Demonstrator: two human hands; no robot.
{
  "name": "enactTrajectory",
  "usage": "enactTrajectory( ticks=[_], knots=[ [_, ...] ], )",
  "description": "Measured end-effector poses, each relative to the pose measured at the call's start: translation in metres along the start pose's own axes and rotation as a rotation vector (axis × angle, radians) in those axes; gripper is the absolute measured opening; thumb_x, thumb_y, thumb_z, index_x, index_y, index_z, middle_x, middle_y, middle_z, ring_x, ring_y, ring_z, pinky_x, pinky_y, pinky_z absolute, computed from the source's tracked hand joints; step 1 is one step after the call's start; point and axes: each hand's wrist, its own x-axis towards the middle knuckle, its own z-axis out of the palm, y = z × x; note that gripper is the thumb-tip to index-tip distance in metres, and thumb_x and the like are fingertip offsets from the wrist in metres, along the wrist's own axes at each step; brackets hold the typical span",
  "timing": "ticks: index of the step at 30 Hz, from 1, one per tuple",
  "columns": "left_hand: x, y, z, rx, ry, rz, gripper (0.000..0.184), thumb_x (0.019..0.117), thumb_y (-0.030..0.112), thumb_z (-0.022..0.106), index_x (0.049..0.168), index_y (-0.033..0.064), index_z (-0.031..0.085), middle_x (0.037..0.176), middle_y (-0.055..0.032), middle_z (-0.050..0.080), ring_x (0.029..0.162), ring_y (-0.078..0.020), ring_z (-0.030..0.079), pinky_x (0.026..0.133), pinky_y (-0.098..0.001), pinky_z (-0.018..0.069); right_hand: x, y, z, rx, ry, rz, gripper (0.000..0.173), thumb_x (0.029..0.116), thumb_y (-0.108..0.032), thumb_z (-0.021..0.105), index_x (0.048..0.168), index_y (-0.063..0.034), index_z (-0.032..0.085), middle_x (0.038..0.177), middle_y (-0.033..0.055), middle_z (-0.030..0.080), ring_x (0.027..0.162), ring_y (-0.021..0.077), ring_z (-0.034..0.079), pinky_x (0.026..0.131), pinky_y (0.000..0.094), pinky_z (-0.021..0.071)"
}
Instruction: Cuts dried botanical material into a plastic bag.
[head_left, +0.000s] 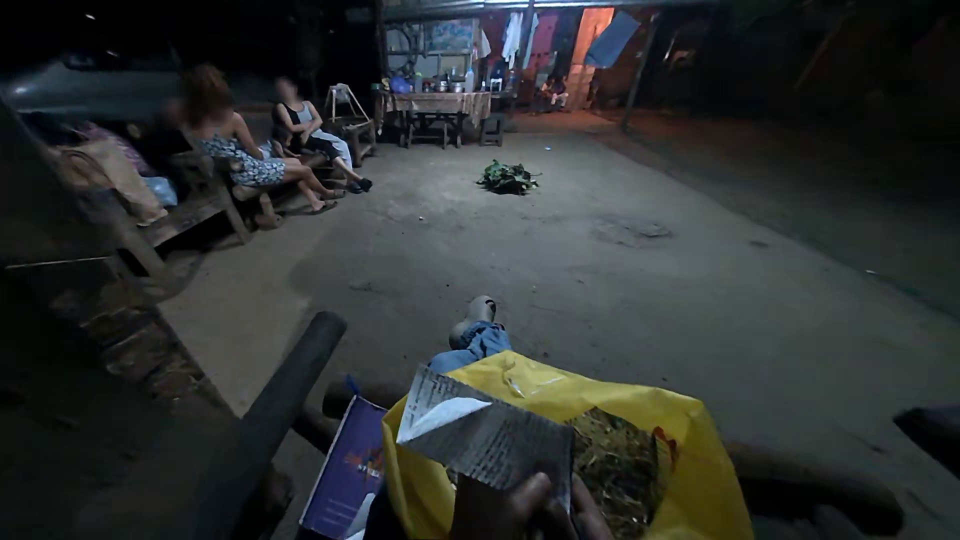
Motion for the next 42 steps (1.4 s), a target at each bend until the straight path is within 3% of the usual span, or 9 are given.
enactTrajectory(
  ticks=[3, 7, 12, 15, 22, 27, 31, 37, 42],
  knots=[
    [0.001, -0.002, -0.001, -0.038, -0.023, -0.03, 0.011, 0.0839, -0.003, 0.071, 0.093, -0.0052, 0.066, 0.076, 0.0017, 0.068, 0.072, 0.0011, 0.065, 0.073, -0.0181, 0.0561, -0.001, -0.002, 0.002, 0.028, 0.022, 0.011, 0.015, 0.105, -0.019, 0.054, 0.114, -0.0113, 0.046, 0.079, -0.0132, 0.064, 0.065, -0.0005, 0.062, 0.063, 0.0223, 0.0559],
    [0.003, -0.005, -0.001, -0.092, -0.007, -0.07, 0.018, 0.081, -0.005, 0.073, 0.097, -0.0044, 0.065, 0.08, 0.0014, 0.07, 0.077, -0.0006, 0.067, 0.077, -0.0195, 0.0573, -0.003, -0.006, 0.005, 0.061, 0.038, 0.038, 0.016, 0.1034, -0.013, 0.052, 0.117, -0.0083, 0.044, 0.077, -0.012, 0.062, 0.063, -0.0004, 0.06, 0.062, 0.0228, 0.0553],
    [0.004, -0.005, -0.001, -0.142, -0.008, -0.098, 0.02, 0.0811, -0.006, 0.073, 0.099, -0.0029, 0.064, 0.08, 0.0018, 0.071, 0.077, -0.0014, 0.068, 0.077, -0.02, 0.0578, -0.002, -0.007, 0.008, 0.076, 0.052, 0.041, 0.017, 0.1045, -0.019, 0.054, 0.116, -0.0088, 0.045, 0.075, -0.012, 0.061, 0.062, -0.001, 0.059, 0.06, 0.0213, 0.0537],
    [0.005, -0.006, -0.002, -0.152, -0.015, -0.113, 0.025, 0.0822, -0.005, 0.074, 0.105, -0.0063, 0.064, 0.087, -0.0021, 0.072, 0.084, -0.0042, 0.07, 0.083, -0.0228, 0.0588, -0.001, -0.008, 0.009, 0.091, 0.061, 0.047, 0.014, 0.1044, -0.015, 0.052, 0.115, -0.0071, 0.045, 0.073, -0.0108, 0.06, 0.06, -0.0003, 0.058, 0.059, 0.0214, 0.0533],
    [0.008, -0.006, -0.004, -0.125, 0.022, -0.11, 0.03, 0.0812, -0.002, 0.076, 0.107, -0.0073, 0.062, 0.09, -0.0027, 0.072, 0.087, -0.0039, 0.069, 0.085, -0.0225, 0.0581, -0.001, -0.011, 0.01, 0.121, 0.097, 0.082, 0.012, 0.1024, -0.013, 0.055, 0.112, -0.0103, 0.047, 0.069, -0.0128, 0.059, 0.056, -0.0007, 0.057, 0.057, 0.0212, 0.0531],
    [0.011, -0.002, -0.002, -0.264, 0.118, -0.082, 0.034, 0.0855, -0.003, 0.074, 0.115, -0.0099, 0.058, 0.096, -0.0061, 0.073, 0.092, -0.0075, 0.071, 0.088, -0.0258, 0.0591, -0.002, -0.006, 0.009, 0.006, 0.025, 0.038, 0.019, 0.105, -0.018, 0.052, 0.119, -0.0069, 0.045, 0.08, -0.013, 0.061, 0.07, -0.0014, 0.062, 0.068, 0.0228, 0.0554],
    [0.012, -0.002, -0.001, -0.307, 0.163, -0.058, 0.037, 0.0838, -0.006, 0.074, 0.116, -0.0084, 0.057, 0.097, -0.0042, 0.073, 0.093, -0.0069, 0.071, 0.088, -0.0249, 0.0591, -0.002, -0.009, 0.011, 0.008, -0.011, -0.006, 0.008, 0.1016, -0.01, 0.056, 0.109, -0.0096, 0.057, 0.082, -0.0115, 0.066, 0.07, -0.0015, 0.063, 0.066, 0.0207, 0.0552],
    [0.016, -0.004, -0.002, -0.321, 0.143, -0.07, 0.018, 0.0861, -0.005, 0.071, 0.103, -0.0052, 0.064, 0.081, -0.0042, 0.073, 0.069, -0.0107, 0.07, 0.069, -0.0265, 0.0615, -0.004, -0.011, 0.007, -0.137, -0.135, 0.069, 0.019, 0.1002, -0.014, 0.057, 0.113, 0.0007, 0.058, 0.087, -0.0087, 0.061, 0.072, -0.0055, 0.056, 0.066, 0.0174, 0.0507],
    [0.017, -0.012, -0.004, -0.221, 0.208, 0.04, 0.033, 0.0796, -0.006, 0.076, 0.109, -0.0087, 0.061, 0.09, -0.0031, 0.074, 0.083, -0.0084, 0.073, 0.079, -0.0269, 0.0628, -0.005, -0.007, 0.003, -0.144, -0.192, 0.021, 0.024, 0.1013, -0.024, 0.059, 0.112, -0.0024, 0.059, 0.086, -0.0105, 0.061, 0.074, -0.0056, 0.057, 0.068, 0.0179, 0.0503]
  ],
)
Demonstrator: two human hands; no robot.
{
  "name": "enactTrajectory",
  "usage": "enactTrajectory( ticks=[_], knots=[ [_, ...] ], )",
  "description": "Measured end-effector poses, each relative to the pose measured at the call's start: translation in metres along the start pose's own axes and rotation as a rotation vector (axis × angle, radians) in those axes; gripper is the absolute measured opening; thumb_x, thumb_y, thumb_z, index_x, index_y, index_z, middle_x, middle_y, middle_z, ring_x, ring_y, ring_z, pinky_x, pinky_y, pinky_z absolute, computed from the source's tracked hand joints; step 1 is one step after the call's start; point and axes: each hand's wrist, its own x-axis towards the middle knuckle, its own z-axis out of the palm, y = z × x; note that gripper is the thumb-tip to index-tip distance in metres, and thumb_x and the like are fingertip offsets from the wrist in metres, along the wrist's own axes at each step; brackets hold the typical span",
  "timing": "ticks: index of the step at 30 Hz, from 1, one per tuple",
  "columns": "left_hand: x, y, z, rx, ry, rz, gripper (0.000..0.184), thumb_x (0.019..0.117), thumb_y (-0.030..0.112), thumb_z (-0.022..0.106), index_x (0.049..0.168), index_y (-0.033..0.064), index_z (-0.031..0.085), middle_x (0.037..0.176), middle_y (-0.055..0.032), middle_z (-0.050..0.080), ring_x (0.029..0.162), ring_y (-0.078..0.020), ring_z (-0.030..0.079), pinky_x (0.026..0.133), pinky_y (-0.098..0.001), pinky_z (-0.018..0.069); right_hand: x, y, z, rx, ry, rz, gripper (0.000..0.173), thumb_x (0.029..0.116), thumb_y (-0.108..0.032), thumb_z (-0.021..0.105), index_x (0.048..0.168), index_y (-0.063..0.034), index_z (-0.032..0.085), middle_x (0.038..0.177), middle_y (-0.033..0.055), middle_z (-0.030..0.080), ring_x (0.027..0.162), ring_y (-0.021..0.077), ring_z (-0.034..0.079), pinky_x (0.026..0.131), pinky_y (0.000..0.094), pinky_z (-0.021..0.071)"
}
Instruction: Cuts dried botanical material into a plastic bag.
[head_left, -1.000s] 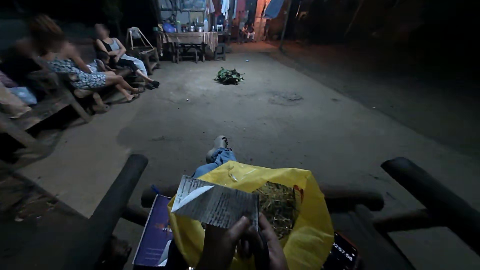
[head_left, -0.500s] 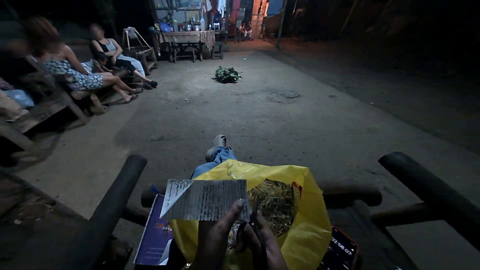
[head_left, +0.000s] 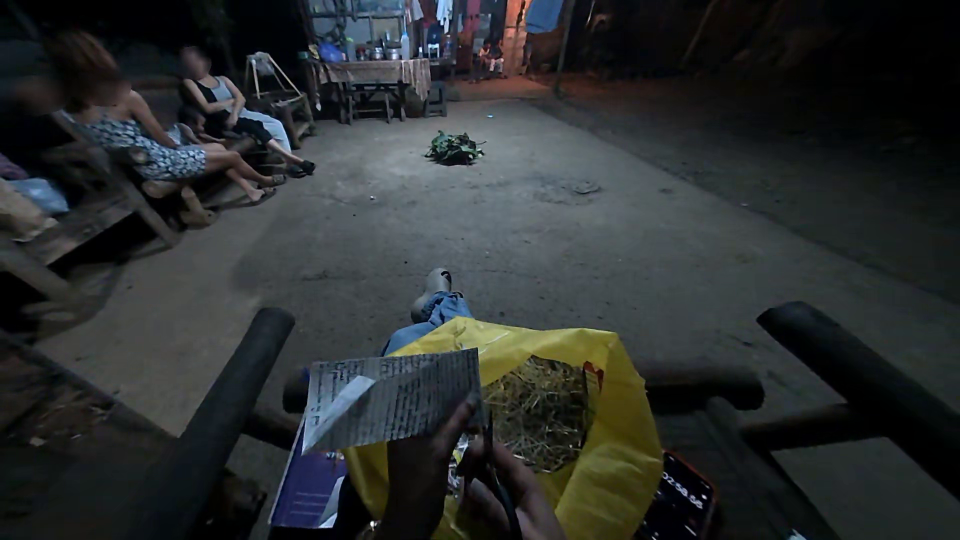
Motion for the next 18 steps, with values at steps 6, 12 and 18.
enactTrajectory(
  ticks=[6, 12, 18],
  knots=[
    [0.0, -0.0002, -0.0001, 0.048, 0.038, 0.023, 0.042, 0.075, -0.008, 0.079, 0.112, -0.0116, 0.059, 0.095, -0.005, 0.073, 0.09, -0.006, 0.071, 0.085, -0.0245, 0.0604, -0.0001, -0.003, 0.0011, -0.036, 0.006, 0.038, 0.021, 0.1007, -0.018, 0.056, 0.109, 0.001, 0.059, 0.081, -0.0082, 0.059, 0.069, -0.0048, 0.054, 0.064, 0.0172, 0.0483],
    [-0.0004, 0.001, 0.0016, 0.049, 0.044, 0.021, 0.044, 0.0738, -0.009, 0.079, 0.113, -0.0121, 0.058, 0.095, -0.0061, 0.073, 0.091, -0.0064, 0.071, 0.086, -0.0243, 0.06, 0.0006, -0.001, 0.0008, -0.02, 0.011, 0.045, 0.018, 0.1016, -0.017, 0.057, 0.108, -0.0005, 0.058, 0.08, -0.0082, 0.058, 0.067, -0.004, 0.055, 0.062, 0.0178, 0.0491],
    [0.0009, -0.0021, 0.0008, 0.068, 0.047, 0.003, 0.042, 0.0729, -0.007, 0.078, 0.11, -0.0125, 0.06, 0.094, -0.0076, 0.073, 0.091, -0.007, 0.071, 0.085, -0.024, 0.0594, -0.0006, 0.0014, 0.0043, 0.057, 0.051, 0.048, 0.012, 0.1014, -0.017, 0.058, 0.104, -0.0051, 0.058, 0.075, -0.011, 0.056, 0.06, -0.0034, 0.052, 0.056, 0.0185, 0.0479]
  ],
)
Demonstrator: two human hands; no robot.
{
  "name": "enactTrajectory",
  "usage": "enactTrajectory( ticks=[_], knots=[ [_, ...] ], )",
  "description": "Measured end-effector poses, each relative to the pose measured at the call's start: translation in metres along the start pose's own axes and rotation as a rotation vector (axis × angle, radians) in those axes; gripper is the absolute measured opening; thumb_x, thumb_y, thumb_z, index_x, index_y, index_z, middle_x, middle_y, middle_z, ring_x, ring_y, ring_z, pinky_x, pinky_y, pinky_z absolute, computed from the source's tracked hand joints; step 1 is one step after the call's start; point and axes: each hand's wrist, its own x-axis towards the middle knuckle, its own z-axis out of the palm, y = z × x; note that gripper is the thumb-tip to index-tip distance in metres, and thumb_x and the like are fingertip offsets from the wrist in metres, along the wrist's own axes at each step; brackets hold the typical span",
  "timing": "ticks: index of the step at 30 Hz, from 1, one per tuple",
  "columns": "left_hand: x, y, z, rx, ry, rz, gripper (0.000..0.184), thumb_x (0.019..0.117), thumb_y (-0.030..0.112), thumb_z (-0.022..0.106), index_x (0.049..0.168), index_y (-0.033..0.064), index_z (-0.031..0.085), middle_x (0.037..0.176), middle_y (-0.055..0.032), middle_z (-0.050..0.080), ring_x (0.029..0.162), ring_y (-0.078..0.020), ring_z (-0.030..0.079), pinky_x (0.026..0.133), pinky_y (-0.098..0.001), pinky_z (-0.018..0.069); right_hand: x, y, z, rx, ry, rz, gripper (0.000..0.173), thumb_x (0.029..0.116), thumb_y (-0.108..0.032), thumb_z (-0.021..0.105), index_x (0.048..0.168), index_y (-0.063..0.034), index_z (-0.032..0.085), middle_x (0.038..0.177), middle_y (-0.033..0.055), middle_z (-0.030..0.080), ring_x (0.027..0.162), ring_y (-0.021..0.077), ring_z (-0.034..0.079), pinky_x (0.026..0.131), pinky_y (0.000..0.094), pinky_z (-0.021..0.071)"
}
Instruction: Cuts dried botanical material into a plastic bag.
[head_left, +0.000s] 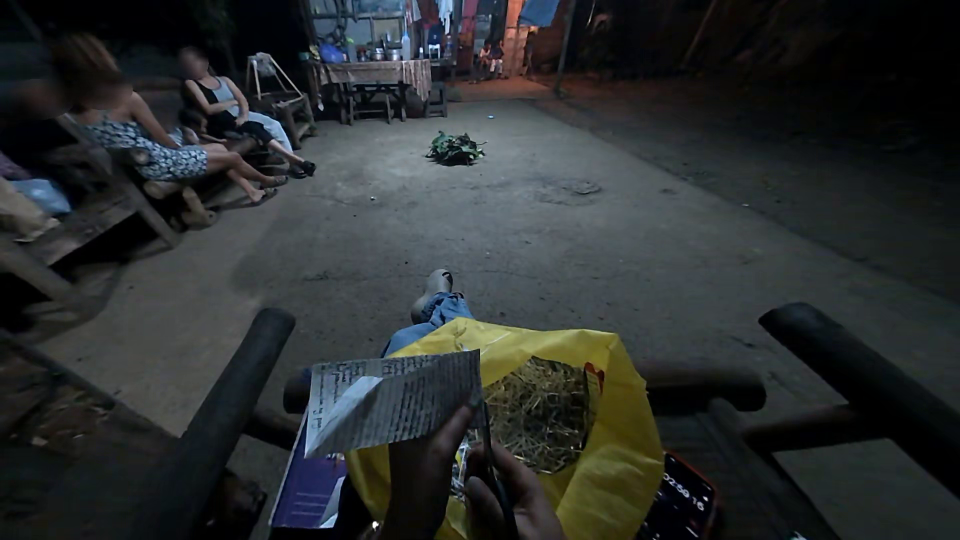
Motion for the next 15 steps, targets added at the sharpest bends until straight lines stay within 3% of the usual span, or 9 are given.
enactTrajectory(
  ticks=[5, 9, 15],
  knots=[
    [-0.0036, -0.0016, -0.0002, 0.005, -0.038, 0.021, 0.038, 0.0749, -0.009, 0.076, 0.109, -0.0123, 0.06, 0.093, -0.0055, 0.072, 0.089, -0.0051, 0.07, 0.084, -0.0229, 0.0596, -0.001, -0.0031, 0.0006, -0.004, 0.013, 0.017, 0.015, 0.1021, -0.019, 0.057, 0.108, -0.0057, 0.059, 0.074, -0.0121, 0.058, 0.06, -0.0044, 0.053, 0.057, 0.0184, 0.0485],
    [-0.0055, -0.0011, -0.001, 0.075, -0.083, 0.03, 0.039, 0.0743, -0.007, 0.078, 0.108, -0.0139, 0.06, 0.093, -0.0066, 0.072, 0.09, -0.0047, 0.07, 0.085, -0.0221, 0.0584, 0.0001, -0.0047, 0.0024, -0.004, 0.023, -0.022, 0.019, 0.1035, -0.02, 0.055, 0.111, -0.003, 0.057, 0.079, -0.0125, 0.059, 0.067, -0.0054, 0.056, 0.063, 0.0178, 0.0511],
    [-0.0051, 0.0013, 0.0005, 0.063, -0.054, 0.005, 0.037, 0.0734, -0.008, 0.077, 0.107, -0.0121, 0.061, 0.092, -0.0054, 0.073, 0.089, -0.0039, 0.07, 0.084, -0.0217, 0.0587, -0.0011, -0.0017, 0.0027, 0.073, 0.058, 0.005, 0.008, 0.1014, -0.017, 0.058, 0.104, -0.0095, 0.059, 0.075, -0.013, 0.059, 0.06, -0.004, 0.055, 0.056, 0.0179, 0.0492]
  ],
)
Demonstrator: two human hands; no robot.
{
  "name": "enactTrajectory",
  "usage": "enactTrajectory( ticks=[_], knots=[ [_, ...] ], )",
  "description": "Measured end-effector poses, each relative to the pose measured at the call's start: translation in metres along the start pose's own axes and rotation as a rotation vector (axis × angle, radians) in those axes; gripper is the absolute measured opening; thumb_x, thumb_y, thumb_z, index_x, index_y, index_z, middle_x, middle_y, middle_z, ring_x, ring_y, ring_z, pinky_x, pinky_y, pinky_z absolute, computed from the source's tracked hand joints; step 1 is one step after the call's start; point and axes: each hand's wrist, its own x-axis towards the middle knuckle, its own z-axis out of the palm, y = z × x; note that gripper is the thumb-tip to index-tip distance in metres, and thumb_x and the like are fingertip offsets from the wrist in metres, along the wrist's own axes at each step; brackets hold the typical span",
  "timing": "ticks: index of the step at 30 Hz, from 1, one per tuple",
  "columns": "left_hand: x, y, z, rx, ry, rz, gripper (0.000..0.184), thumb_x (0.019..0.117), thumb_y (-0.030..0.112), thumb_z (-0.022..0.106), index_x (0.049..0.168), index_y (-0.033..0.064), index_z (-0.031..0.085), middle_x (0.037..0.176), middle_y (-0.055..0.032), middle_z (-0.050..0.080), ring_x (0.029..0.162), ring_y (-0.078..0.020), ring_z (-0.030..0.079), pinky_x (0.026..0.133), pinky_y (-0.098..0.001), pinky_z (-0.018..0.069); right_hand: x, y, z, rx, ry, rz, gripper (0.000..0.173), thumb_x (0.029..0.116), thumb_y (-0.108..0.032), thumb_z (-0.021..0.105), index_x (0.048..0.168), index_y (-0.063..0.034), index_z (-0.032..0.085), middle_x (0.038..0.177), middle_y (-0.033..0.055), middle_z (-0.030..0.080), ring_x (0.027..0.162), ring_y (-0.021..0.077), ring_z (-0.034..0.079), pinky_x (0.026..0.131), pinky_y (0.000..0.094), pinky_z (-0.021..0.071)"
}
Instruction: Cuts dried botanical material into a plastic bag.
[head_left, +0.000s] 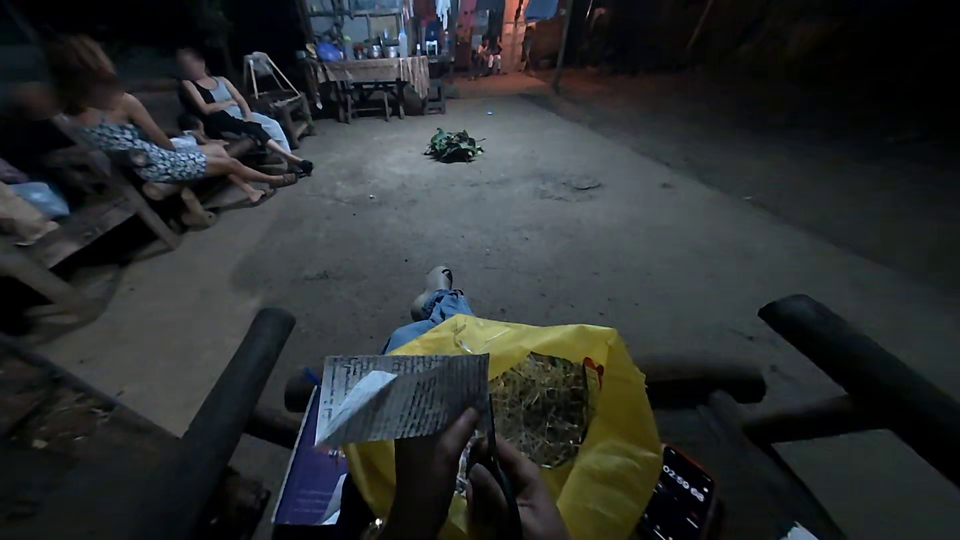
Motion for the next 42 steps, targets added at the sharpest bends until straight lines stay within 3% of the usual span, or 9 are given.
enactTrajectory(
  ticks=[3, 6, 12, 17, 22, 26, 30, 35, 42],
  knots=[
    [-0.001, 0.002, 0.0, 0.016, -0.008, -0.028, 0.038, 0.0739, -0.007, 0.078, 0.108, -0.0115, 0.061, 0.092, -0.0051, 0.072, 0.09, -0.0037, 0.07, 0.085, -0.0212, 0.0581, -0.001, -0.002, 0.003, -0.01, 0.034, 0.021, 0.01, 0.1014, -0.016, 0.058, 0.105, -0.0074, 0.058, 0.073, -0.0118, 0.059, 0.059, -0.0035, 0.054, 0.054, 0.0181, 0.0488],
    [-0.004, 0.004, 0.0, 0.091, -0.045, -0.039, 0.035, 0.0755, -0.006, 0.077, 0.107, -0.012, 0.062, 0.092, -0.005, 0.071, 0.089, -0.0027, 0.068, 0.085, -0.0202, 0.0566, 0.001, -0.006, 0.004, -0.016, 0.057, 0.029, 0.015, 0.1019, -0.019, 0.057, 0.109, -0.006, 0.057, 0.077, -0.0127, 0.059, 0.064, -0.0042, 0.056, 0.06, 0.0176, 0.0504],
    [-0.003, -0.009, -0.011, 0.23, -0.103, 0.08, 0.033, 0.0825, 0.004, 0.074, 0.107, -0.016, 0.063, 0.096, -0.0089, 0.073, 0.093, -0.0035, 0.069, 0.088, -0.0206, 0.0563, 0.004, 0.001, 0.0, 0.024, 0.032, 0.002, 0.016, 0.0994, -0.023, 0.062, 0.103, -0.008, 0.059, 0.073, -0.0131, 0.054, 0.059, -0.0053, 0.052, 0.056, 0.015, 0.047],
    [-0.007, -0.003, -0.005, 0.215, -0.113, -0.02, 0.034, 0.0793, 0.003, 0.074, 0.107, -0.013, 0.061, 0.091, -0.0019, 0.071, 0.088, 0.0022, 0.067, 0.084, -0.0174, 0.0559, 0.007, 0.0, -0.002, 0.04, 0.034, -0.018, 0.033, 0.1016, -0.033, 0.06, 0.117, -0.0038, 0.058, 0.081, -0.0125, 0.059, 0.065, -0.0061, 0.054, 0.061, 0.0156, 0.0496],
    [-0.004, -0.006, -0.01, 0.168, -0.143, -0.021, 0.03, 0.0805, 0.002, 0.072, 0.105, -0.0118, 0.061, 0.089, -0.0008, 0.071, 0.087, 0.0012, 0.068, 0.084, -0.0178, 0.0571, 0.009, 0.004, -0.001, 0.068, 0.068, -0.015, 0.03, 0.0992, -0.032, 0.065, 0.11, -0.0053, 0.06, 0.077, -0.0111, 0.058, 0.061, -0.0044, 0.053, 0.057, 0.0163, 0.048],
    [-0.003, -0.003, -0.008, 0.157, -0.167, -0.125, 0.031, 0.0804, -0.001, 0.072, 0.108, -0.0114, 0.061, 0.092, -0.0034, 0.072, 0.088, -0.0024, 0.069, 0.084, -0.0206, 0.0576, 0.01, 0.003, 0.0, 0.064, 0.072, -0.045, 0.032, 0.1015, -0.031, 0.061, 0.115, -0.0025, 0.057, 0.08, -0.011, 0.058, 0.066, -0.0045, 0.055, 0.063, 0.0176, 0.0509],
    [-0.005, -0.001, -0.01, 0.22, -0.196, -0.088, 0.03, 0.0832, 0.001, 0.072, 0.107, -0.015, 0.062, 0.092, -0.0058, 0.071, 0.088, -0.0004, 0.067, 0.086, -0.0182, 0.0549, 0.01, 0.004, 0.0, 0.079, 0.102, -0.057, 0.031, 0.1009, -0.034, 0.062, 0.112, -0.0058, 0.057, 0.078, -0.0138, 0.058, 0.064, -0.0059, 0.055, 0.06, 0.016, 0.05],
    [-0.005, -0.002, -0.011, 0.143, -0.237, -0.087, 0.026, 0.0837, 0.0, 0.072, 0.105, -0.0114, 0.064, 0.092, -0.0044, 0.073, 0.09, -0.0025, 0.069, 0.088, -0.0207, 0.0565, 0.009, 0.005, 0.001, 0.099, 0.122, -0.059, 0.031, 0.101, -0.037, 0.062, 0.111, -0.0073, 0.059, 0.075, -0.0136, 0.059, 0.063, -0.0043, 0.056, 0.059, 0.0175, 0.0513],
    [-0.001, 0.002, -0.005, 0.024, -0.133, -0.135, 0.037, 0.079, 0.001, 0.079, 0.11, -0.0106, 0.062, 0.095, -0.0064, 0.073, 0.092, -0.0071, 0.071, 0.088, -0.0245, 0.0586, 0.009, 0.0, 0.0, -0.03, 0.065, 0.011, 0.04, 0.0975, -0.032, 0.064, 0.119, -0.0016, 0.05, 0.082, -0.0102, 0.059, 0.068, -0.004, 0.056, 0.064, 0.0179, 0.0513]
  ],
)
